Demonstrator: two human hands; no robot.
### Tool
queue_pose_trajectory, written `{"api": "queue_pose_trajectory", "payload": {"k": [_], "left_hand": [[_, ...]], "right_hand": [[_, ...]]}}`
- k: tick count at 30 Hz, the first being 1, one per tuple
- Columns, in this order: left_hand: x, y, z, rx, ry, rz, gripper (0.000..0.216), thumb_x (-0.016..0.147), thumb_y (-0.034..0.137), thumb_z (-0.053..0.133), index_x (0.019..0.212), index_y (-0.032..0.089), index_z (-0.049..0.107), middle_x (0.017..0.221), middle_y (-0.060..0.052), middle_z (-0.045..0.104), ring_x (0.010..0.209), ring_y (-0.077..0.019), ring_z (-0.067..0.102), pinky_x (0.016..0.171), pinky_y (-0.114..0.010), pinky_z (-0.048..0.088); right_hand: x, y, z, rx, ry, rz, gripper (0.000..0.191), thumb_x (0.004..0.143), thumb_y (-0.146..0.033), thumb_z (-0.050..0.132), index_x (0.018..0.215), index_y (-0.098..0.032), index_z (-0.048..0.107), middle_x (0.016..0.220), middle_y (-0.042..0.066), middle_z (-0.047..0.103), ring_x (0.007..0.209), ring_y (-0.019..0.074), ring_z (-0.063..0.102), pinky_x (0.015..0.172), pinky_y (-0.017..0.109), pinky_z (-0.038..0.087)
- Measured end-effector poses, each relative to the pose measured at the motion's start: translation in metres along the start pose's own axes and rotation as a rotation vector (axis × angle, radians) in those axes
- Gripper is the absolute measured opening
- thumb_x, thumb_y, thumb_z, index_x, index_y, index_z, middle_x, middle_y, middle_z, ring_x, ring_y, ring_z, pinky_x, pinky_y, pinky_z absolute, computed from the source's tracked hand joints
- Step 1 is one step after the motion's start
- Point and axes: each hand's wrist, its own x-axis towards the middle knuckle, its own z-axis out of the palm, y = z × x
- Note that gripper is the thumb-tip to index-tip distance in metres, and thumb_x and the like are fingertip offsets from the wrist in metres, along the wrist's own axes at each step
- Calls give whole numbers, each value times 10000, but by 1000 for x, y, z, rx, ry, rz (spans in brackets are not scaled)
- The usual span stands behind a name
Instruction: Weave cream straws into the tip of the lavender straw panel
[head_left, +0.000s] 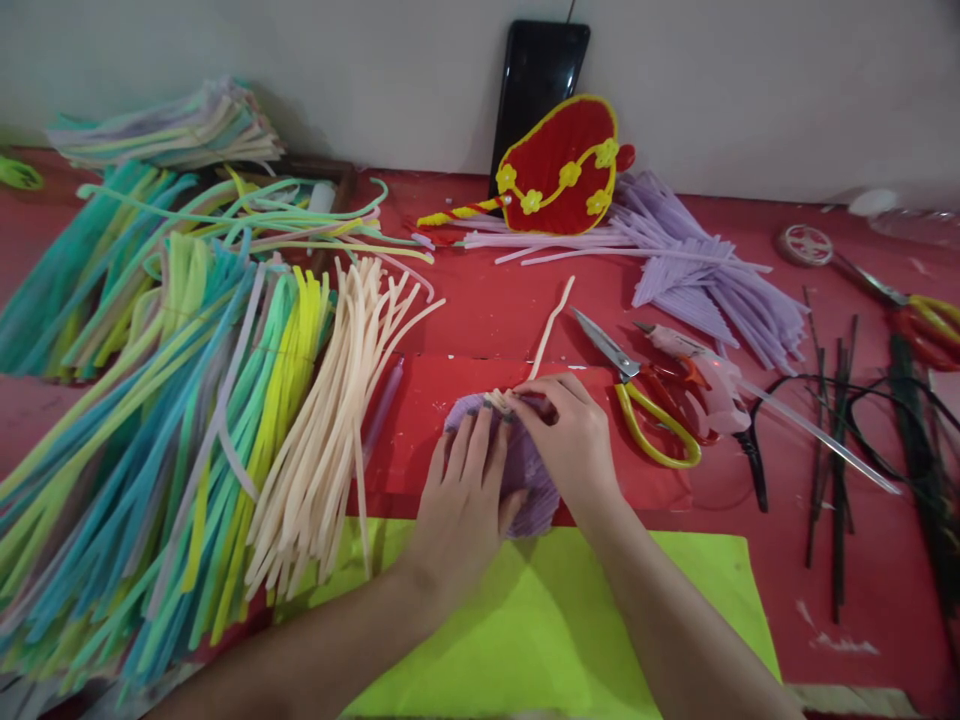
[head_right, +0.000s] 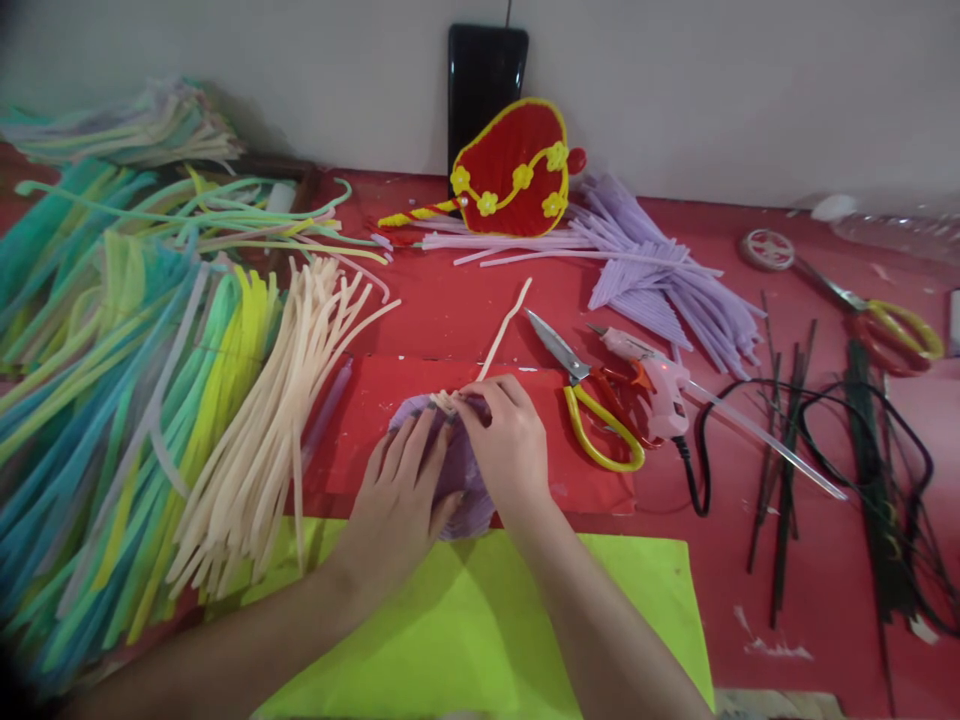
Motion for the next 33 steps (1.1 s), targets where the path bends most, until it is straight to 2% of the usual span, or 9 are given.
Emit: {"api": "queue_pose_trajectory", "payload": {"k": [14, 33], "left_hand": [[2, -1, 2, 20, -47, -5, 572, 943, 403, 308, 1404, 69, 352, 1476, -158, 362, 1330, -305, 363, 1043, -481, 351], [4, -2, 1, 30, -64, -17, 585, 953, 402, 259, 1433, 69, 297, 1507, -113, 317, 1337, -276, 347, 1039, -448, 340]], "right_hand": [[0, 0, 0, -35, 7, -21, 75, 824, -269, 607, 799, -211, 648, 828, 19, 625, 748, 154, 593, 698, 296, 472], [0, 0, 0, -33, 4, -9, 81, 820, -282, 608, 790, -220, 652, 823, 16, 629, 742, 151, 592, 701, 298, 472]]}}
